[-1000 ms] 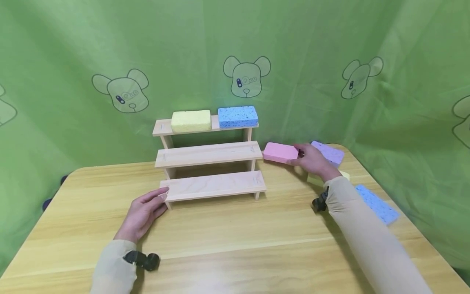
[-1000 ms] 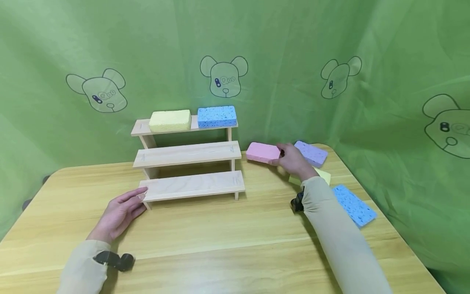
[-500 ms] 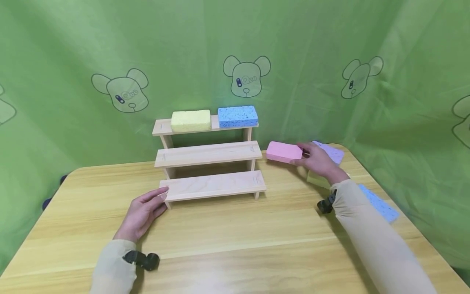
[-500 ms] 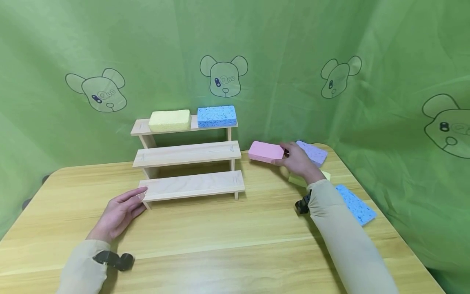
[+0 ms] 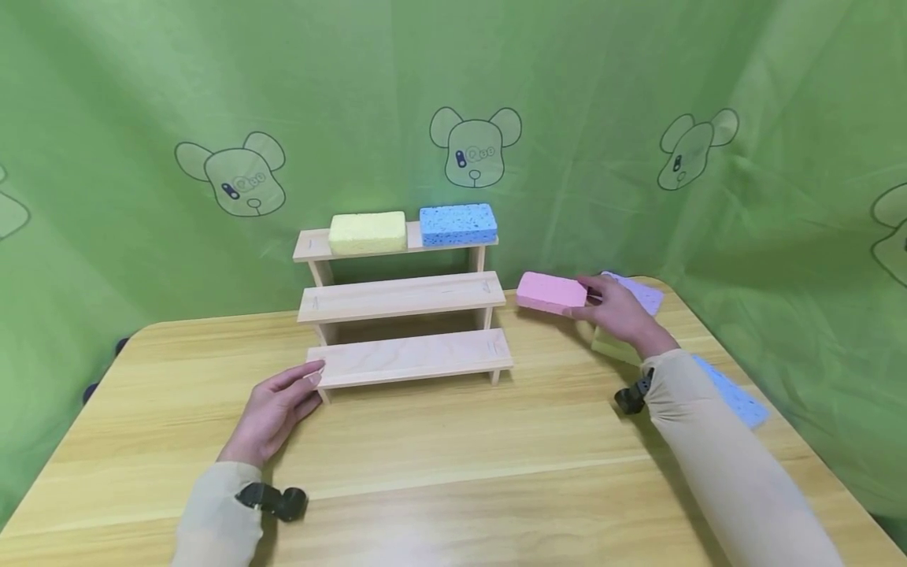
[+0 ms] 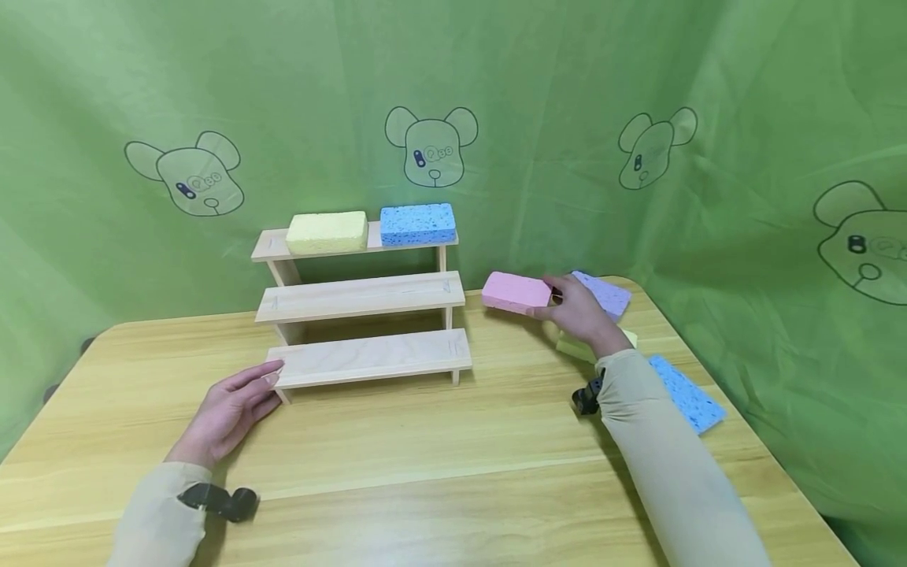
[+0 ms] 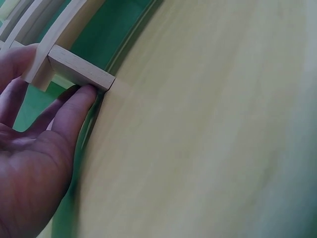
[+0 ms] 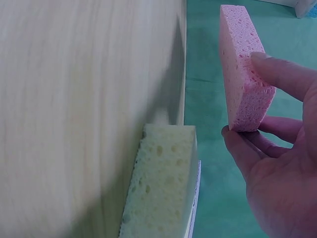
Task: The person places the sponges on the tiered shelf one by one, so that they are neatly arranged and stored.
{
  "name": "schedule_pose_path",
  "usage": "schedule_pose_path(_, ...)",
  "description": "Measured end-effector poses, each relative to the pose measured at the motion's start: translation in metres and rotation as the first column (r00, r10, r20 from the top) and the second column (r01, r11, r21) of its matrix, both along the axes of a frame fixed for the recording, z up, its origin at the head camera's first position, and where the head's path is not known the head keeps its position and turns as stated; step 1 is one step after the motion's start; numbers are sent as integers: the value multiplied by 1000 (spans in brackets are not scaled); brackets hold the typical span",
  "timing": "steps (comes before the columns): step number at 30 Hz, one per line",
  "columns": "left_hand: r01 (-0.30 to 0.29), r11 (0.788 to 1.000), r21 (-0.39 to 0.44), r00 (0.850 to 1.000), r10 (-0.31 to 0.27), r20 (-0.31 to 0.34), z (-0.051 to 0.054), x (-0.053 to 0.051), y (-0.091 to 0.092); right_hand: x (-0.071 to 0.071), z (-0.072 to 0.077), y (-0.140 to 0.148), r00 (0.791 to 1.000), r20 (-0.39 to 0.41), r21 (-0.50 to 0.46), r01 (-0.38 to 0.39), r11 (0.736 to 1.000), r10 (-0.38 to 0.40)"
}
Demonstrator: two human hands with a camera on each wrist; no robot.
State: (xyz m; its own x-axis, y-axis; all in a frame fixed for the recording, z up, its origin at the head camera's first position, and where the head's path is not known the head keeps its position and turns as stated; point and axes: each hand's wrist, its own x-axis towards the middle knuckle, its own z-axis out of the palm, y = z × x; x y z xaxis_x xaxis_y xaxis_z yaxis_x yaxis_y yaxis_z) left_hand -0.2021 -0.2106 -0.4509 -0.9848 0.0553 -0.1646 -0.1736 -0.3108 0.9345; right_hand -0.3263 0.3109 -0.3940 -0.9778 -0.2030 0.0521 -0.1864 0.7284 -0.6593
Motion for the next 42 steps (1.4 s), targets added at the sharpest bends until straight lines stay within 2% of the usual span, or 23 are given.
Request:
schedule_pose_path(8, 8, 1000, -1, 1000, -8, -1, 1, 0, 0, 4, 2, -1, 1000, -20, 25, -17, 1000, 18)
schedule_pose_path(16, 9, 1000, -5, 1000, -9, 12, 0, -1, 1, 8, 3, 7, 999, -42, -15, -1, 1000, 1)
schedule_pose_path(24, 9, 1000, -1, 1000, -9, 1, -1, -2, 0, 14, 11, 15, 998, -57, -50, 14, 999, -16)
schedule_pose_path(33, 14, 1000, -12, 1000, -14, 8, 1, -1, 0, 20, 13, 22, 995, -96, -59, 22, 998, -27)
schedule_pose_path(42, 17, 1000, -18, 1000, -17, 10, 1, -1, 0, 24, 14, 25, 997, -64, -106, 34, 994, -41)
